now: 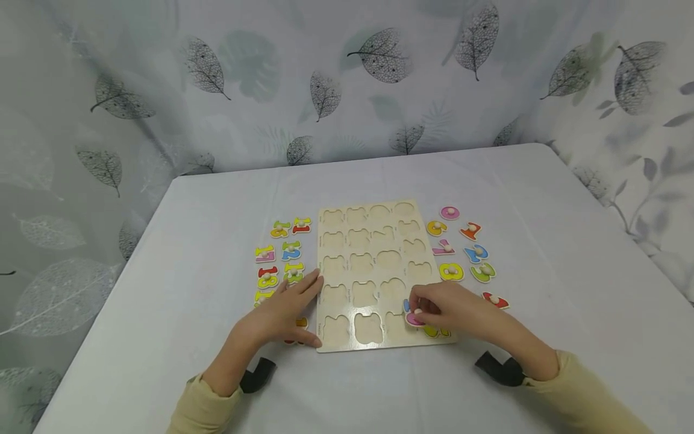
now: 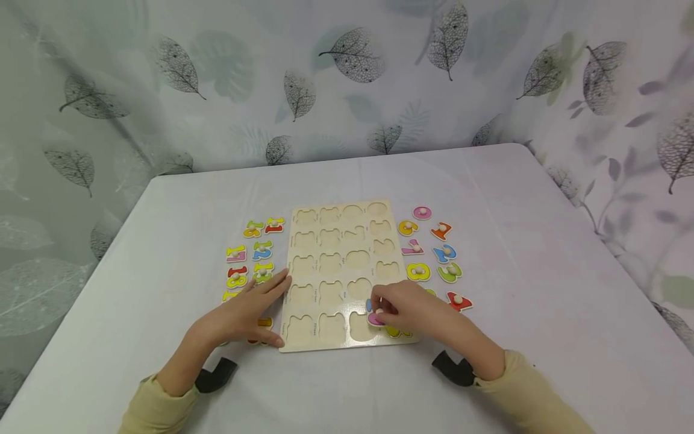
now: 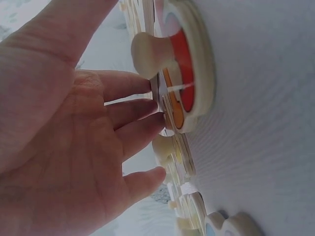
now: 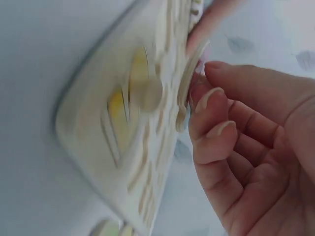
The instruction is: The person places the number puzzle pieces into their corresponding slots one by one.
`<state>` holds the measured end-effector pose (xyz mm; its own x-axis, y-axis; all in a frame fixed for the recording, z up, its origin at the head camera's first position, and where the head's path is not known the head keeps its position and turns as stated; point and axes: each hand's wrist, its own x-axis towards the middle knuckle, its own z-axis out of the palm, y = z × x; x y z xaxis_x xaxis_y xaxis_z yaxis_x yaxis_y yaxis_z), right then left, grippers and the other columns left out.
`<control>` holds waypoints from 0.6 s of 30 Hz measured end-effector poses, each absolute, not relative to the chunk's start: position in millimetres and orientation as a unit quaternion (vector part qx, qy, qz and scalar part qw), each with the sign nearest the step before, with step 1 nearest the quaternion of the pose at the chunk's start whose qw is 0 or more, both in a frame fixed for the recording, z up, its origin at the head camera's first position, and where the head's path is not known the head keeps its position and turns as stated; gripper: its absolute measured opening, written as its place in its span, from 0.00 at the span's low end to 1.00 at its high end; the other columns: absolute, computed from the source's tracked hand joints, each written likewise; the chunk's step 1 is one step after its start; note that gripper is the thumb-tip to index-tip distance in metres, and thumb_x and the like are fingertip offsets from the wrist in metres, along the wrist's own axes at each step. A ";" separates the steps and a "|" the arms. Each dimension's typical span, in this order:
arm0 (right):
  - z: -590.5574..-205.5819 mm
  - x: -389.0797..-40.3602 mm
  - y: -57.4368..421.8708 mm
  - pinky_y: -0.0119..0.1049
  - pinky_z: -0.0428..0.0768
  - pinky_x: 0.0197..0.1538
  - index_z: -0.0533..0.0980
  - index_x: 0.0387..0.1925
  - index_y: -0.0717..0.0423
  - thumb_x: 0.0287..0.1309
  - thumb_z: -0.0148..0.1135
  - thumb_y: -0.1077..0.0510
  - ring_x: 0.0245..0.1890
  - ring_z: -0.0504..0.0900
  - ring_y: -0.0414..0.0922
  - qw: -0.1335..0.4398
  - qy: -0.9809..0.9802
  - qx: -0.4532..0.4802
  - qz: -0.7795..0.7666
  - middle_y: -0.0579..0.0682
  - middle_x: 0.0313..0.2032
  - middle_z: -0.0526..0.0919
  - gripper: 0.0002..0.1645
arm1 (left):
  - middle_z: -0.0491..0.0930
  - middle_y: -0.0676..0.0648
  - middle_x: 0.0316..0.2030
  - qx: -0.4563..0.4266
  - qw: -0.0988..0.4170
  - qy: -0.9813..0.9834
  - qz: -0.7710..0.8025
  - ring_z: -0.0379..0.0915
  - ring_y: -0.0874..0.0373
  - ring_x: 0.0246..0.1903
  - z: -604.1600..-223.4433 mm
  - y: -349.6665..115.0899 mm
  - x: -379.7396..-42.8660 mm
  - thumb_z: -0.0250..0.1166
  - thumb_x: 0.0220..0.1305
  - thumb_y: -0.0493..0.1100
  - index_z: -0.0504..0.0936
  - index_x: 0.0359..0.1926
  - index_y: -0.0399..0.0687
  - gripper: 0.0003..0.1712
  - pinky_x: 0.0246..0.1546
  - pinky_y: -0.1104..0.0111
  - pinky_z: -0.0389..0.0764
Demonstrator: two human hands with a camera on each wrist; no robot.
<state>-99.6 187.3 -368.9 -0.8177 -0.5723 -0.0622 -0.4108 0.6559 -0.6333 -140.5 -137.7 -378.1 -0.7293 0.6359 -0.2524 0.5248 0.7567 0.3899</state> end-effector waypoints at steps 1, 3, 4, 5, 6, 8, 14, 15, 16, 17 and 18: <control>-370.2 -99.8 182.3 0.28 0.69 0.23 0.74 0.30 0.48 0.56 0.66 0.58 0.20 0.67 0.33 0.132 0.899 -0.278 -0.311 0.36 0.18 0.68 0.07 | 0.48 0.43 0.71 0.317 0.189 0.918 0.148 0.47 0.48 0.67 -377.8 -137.4 -140.3 0.77 0.39 0.56 0.54 0.71 0.39 0.63 0.64 0.48 0.41; -372.3 -99.7 174.1 0.28 0.69 0.23 0.74 0.30 0.49 0.55 0.66 0.58 0.20 0.66 0.33 0.131 0.898 -0.288 -0.307 0.35 0.18 0.67 0.07 | 0.48 0.43 0.71 0.317 0.191 0.917 0.148 0.47 0.47 0.67 -377.6 -137.0 -140.1 0.77 0.39 0.56 0.54 0.71 0.39 0.63 0.64 0.48 0.42; -373.4 -99.5 170.7 0.28 0.68 0.24 0.74 0.29 0.49 0.55 0.66 0.58 0.20 0.65 0.33 0.128 0.897 -0.294 -0.303 0.35 0.18 0.67 0.07 | 0.48 0.43 0.71 0.316 0.192 0.917 0.149 0.47 0.47 0.67 -377.6 -136.9 -140.1 0.77 0.39 0.56 0.53 0.71 0.39 0.63 0.65 0.49 0.42; -374.2 -99.3 167.8 0.28 0.68 0.24 0.74 0.29 0.50 0.55 0.67 0.59 0.20 0.65 0.33 0.125 0.897 -0.300 -0.300 0.35 0.18 0.67 0.07 | 0.48 0.43 0.71 0.316 0.192 0.917 0.148 0.47 0.47 0.67 -377.4 -136.7 -140.1 0.77 0.39 0.56 0.53 0.71 0.39 0.63 0.65 0.49 0.42; -375.2 -99.1 165.4 0.28 0.68 0.24 0.74 0.29 0.50 0.54 0.67 0.59 0.20 0.65 0.33 0.122 0.897 -0.304 -0.298 0.34 0.18 0.67 0.07 | 0.48 0.43 0.71 0.316 0.192 0.918 0.147 0.47 0.47 0.67 -377.3 -136.6 -140.0 0.77 0.39 0.56 0.53 0.71 0.39 0.63 0.65 0.49 0.42; -376.4 -98.7 161.9 0.28 0.68 0.24 0.74 0.28 0.50 0.53 0.67 0.60 0.20 0.65 0.33 0.118 0.897 -0.307 -0.296 0.34 0.17 0.67 0.08 | 0.48 0.43 0.71 0.315 0.192 0.918 0.146 0.46 0.48 0.67 -377.6 -136.5 -140.2 0.77 0.39 0.56 0.53 0.71 0.39 0.63 0.65 0.49 0.42; -381.0 -97.9 155.4 0.28 0.69 0.25 0.75 0.28 0.50 0.53 0.68 0.60 0.20 0.65 0.33 0.119 0.898 -0.304 -0.294 0.34 0.17 0.68 0.08 | 0.47 0.43 0.71 0.317 0.190 0.918 0.144 0.47 0.48 0.67 -378.6 -136.5 -141.0 0.77 0.39 0.56 0.53 0.71 0.39 0.63 0.65 0.50 0.42; -381.7 -97.7 154.5 0.28 0.69 0.25 0.75 0.28 0.50 0.52 0.68 0.60 0.20 0.66 0.33 0.118 0.899 -0.303 -0.293 0.34 0.17 0.68 0.08 | 0.47 0.42 0.71 0.317 0.190 0.918 0.144 0.47 0.48 0.67 -378.7 -136.6 -141.1 0.77 0.39 0.56 0.53 0.71 0.39 0.63 0.65 0.50 0.42; -382.5 -97.6 153.7 0.28 0.69 0.25 0.75 0.28 0.50 0.52 0.68 0.60 0.20 0.66 0.33 0.120 0.900 -0.301 -0.292 0.34 0.17 0.68 0.07 | 0.47 0.42 0.71 0.318 0.190 0.918 0.144 0.47 0.48 0.67 -378.6 -136.6 -141.1 0.77 0.39 0.56 0.53 0.71 0.38 0.63 0.65 0.50 0.42; -383.1 -97.4 152.9 0.28 0.70 0.25 0.75 0.28 0.50 0.52 0.68 0.59 0.20 0.66 0.33 0.120 0.900 -0.300 -0.291 0.34 0.17 0.68 0.08 | 0.47 0.42 0.71 0.319 0.189 0.917 0.144 0.47 0.48 0.67 -378.7 -136.7 -141.2 0.77 0.39 0.55 0.53 0.71 0.38 0.63 0.65 0.50 0.42; -383.6 -97.3 152.3 0.28 0.70 0.25 0.75 0.28 0.50 0.52 0.68 0.59 0.20 0.66 0.33 0.122 0.901 -0.297 -0.292 0.34 0.17 0.68 0.08 | 0.47 0.42 0.71 0.320 0.189 0.917 0.145 0.47 0.48 0.67 -378.8 -136.7 -141.4 0.77 0.39 0.55 0.53 0.71 0.38 0.63 0.65 0.50 0.42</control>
<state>-97.3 152.3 -383.6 -0.7932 -0.6072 -0.0465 -0.4646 0.6528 -0.5984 -141.4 -136.7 -378.8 -0.7237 0.6417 -0.2538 0.5326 0.7533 0.3859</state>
